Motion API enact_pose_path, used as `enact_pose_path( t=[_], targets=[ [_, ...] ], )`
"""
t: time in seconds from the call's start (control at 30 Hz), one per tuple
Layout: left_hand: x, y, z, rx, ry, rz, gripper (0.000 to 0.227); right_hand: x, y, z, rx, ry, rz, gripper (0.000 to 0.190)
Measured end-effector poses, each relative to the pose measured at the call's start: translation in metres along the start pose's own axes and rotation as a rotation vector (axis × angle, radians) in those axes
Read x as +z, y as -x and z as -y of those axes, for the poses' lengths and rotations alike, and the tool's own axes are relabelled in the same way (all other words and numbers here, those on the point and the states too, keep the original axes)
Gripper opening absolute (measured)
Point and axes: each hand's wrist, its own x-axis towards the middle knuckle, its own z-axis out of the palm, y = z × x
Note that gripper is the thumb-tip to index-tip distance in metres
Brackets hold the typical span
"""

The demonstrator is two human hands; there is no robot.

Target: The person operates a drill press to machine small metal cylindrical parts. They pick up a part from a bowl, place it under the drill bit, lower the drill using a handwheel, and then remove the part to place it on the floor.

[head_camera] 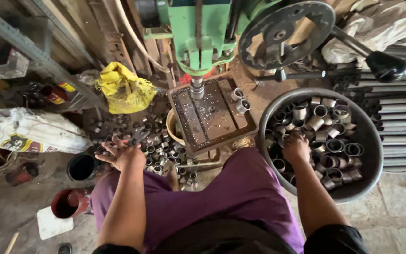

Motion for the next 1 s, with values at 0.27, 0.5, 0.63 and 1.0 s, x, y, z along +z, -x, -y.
enact_pose_path(
  t=[0.27,0.5,0.63,1.0],
  targets=[
    [0.002,0.006,-0.013,0.221,0.237,-0.182,0.049,-0.025,0.010,0.025,0.356,-1.036,-0.003,0.029],
    [-0.037,0.081,-0.059,0.842,0.161,-0.195,0.033,-0.055,0.020,0.121,0.327,-1.736,0.288,0.026],
    [-0.042,0.108,-0.078,1.061,0.338,-0.407,0.024,-0.050,0.024,0.159,0.118,-1.740,0.437,0.038],
    [-0.027,0.094,-0.081,1.092,0.356,-0.431,0.017,-0.042,0.025,0.181,-0.100,-1.191,0.458,0.051]
  ],
)
